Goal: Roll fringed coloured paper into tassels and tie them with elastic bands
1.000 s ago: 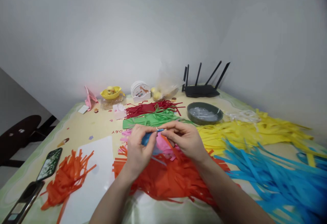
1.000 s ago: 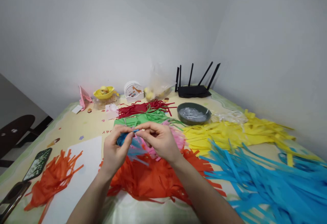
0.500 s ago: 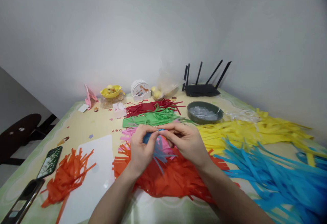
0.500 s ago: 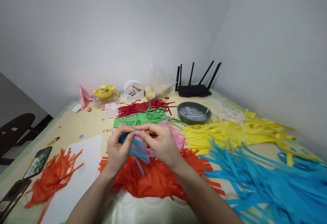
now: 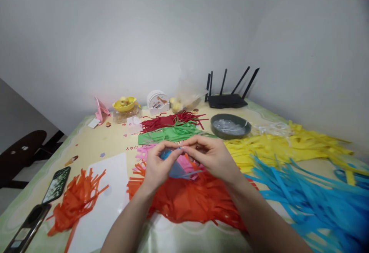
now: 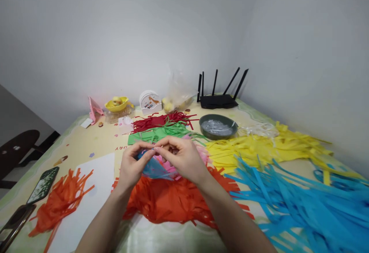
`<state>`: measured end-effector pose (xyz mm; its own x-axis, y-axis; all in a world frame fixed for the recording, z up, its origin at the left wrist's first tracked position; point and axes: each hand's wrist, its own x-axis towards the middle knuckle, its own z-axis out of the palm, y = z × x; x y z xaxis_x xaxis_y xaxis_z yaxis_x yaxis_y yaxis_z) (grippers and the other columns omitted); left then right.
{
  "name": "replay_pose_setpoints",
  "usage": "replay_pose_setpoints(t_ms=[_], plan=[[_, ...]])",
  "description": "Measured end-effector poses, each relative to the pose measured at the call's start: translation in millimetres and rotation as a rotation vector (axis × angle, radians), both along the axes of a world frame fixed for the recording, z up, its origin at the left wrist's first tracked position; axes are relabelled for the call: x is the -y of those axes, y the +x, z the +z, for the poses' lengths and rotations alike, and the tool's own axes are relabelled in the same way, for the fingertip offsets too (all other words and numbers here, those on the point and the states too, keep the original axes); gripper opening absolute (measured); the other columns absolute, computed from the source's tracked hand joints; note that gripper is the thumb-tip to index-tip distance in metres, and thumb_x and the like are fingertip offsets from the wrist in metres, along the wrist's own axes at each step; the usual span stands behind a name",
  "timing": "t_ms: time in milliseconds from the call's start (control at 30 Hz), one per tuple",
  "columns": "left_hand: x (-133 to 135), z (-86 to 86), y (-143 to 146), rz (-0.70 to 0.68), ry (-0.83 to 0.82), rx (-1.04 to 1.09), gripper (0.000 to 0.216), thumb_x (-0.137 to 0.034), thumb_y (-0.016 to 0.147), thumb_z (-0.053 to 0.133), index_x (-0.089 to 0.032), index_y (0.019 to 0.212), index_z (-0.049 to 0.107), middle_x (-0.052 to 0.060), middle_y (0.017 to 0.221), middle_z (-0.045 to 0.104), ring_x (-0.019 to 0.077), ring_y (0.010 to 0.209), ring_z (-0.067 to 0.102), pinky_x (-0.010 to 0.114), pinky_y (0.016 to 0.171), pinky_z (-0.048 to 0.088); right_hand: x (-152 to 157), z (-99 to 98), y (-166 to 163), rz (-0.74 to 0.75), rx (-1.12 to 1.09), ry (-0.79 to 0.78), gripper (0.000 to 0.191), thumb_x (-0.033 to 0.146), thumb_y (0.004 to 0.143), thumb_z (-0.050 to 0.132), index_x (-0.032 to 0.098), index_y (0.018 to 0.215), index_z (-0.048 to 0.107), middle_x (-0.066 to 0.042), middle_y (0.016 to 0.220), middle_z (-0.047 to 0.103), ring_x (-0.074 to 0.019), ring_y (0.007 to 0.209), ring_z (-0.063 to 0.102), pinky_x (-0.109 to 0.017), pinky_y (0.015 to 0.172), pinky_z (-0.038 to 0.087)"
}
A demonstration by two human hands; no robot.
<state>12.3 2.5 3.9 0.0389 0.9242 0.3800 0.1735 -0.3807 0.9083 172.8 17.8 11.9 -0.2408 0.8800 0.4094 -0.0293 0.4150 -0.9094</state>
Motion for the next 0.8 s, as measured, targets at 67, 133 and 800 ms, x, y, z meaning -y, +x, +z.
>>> replay_pose_setpoints(t_ms=[67, 133, 800], plan=[[-2, -0.9, -1, -0.014, -0.041, 0.024, 0.015, -0.031, 0.077, 0.070, -0.016, 0.078, 0.069, 0.004, 0.075, 0.071, 0.0153, 0.071, 0.064, 0.025, 0.068, 0.048, 0, 0.5, 1, -0.008, 0.007, 0.008, 0.021, 0.035, 0.080, 0.066, 0.014, 0.079, 0.067, 0.001, 0.054, 0.058, -0.0098, 0.047, 0.051, -0.021, 0.044, 0.041], [-5, -1.9, -2, -0.049, -0.094, 0.075, 0.018, -0.033, 0.076, 0.071, -0.015, 0.077, 0.068, 0.004, 0.072, 0.072, 0.0153, 0.068, 0.064, 0.025, 0.066, 0.048, -2, 0.3, 5, -0.038, 0.000, 0.004, 0.021, 0.036, 0.080, 0.067, 0.014, 0.079, 0.066, 0.002, 0.054, 0.057, -0.0094, 0.047, 0.050, -0.021, 0.044, 0.040], [0, 29.5, -188, 0.690, 0.055, -0.900, 0.026, -0.026, 0.090, 0.049, -0.016, 0.109, 0.064, 0.012, 0.118, 0.065, 0.0247, 0.115, 0.052, 0.039, 0.103, 0.033, 11, 0.4, 24, -0.223, -0.094, 0.071, 0.024, 0.038, 0.083, 0.066, 0.030, 0.106, 0.067, 0.000, 0.066, 0.062, -0.0141, 0.049, 0.052, -0.028, 0.045, 0.045]])
